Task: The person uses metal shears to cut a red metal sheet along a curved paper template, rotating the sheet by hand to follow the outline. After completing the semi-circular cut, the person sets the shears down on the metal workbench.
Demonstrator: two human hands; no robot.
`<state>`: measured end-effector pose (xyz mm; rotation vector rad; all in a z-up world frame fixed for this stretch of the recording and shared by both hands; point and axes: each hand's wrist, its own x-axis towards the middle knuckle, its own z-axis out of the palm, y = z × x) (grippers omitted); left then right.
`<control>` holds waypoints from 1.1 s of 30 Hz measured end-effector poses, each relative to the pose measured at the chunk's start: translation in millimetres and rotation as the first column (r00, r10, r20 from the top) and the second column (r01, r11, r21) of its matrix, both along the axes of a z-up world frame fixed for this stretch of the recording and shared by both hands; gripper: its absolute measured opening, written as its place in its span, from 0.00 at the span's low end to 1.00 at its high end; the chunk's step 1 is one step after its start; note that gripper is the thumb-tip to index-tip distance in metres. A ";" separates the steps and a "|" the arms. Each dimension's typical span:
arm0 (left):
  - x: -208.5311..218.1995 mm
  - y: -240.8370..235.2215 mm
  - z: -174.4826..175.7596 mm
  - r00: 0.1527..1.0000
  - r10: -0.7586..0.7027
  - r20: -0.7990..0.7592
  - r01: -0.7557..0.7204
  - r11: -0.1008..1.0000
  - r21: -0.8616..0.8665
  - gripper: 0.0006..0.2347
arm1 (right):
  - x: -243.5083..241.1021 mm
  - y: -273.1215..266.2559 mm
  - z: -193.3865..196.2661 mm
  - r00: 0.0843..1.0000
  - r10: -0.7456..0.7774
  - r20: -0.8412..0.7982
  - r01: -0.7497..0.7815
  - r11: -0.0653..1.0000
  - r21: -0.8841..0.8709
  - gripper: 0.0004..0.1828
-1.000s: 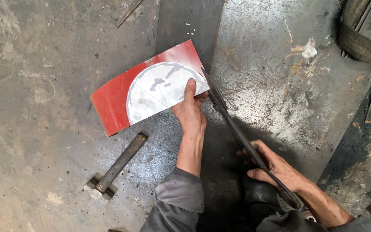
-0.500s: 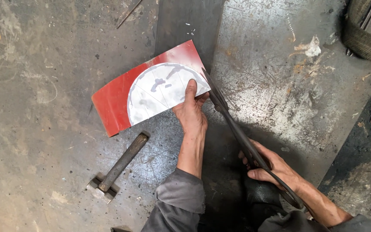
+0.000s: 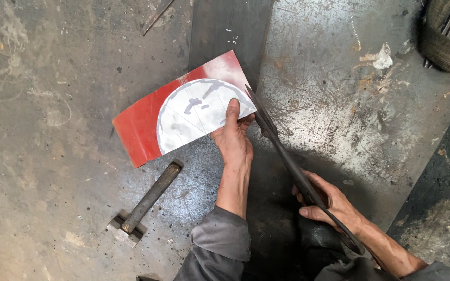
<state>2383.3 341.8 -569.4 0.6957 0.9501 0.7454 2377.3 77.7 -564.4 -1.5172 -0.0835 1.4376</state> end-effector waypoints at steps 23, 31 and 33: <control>-6.6 -12.4 4.1 0.998 0.042 0.035 -0.040 0.998 -0.053 0.18 | 2.8 -17.9 4.2 0.996 0.052 -0.068 -0.056 0.996 -0.062 0.60; -19.1 -21.9 1.6 0.996 0.081 0.024 -0.079 0.994 -0.077 0.19 | -8.4 -34.1 -1.3 0.997 0.055 -0.057 -0.058 0.997 -0.056 0.67; -22.6 -23.1 1.1 0.996 0.089 0.019 -0.088 0.993 -0.084 0.18 | -11.8 -39.6 3.5 0.997 0.032 -0.067 -0.037 0.997 -0.062 0.69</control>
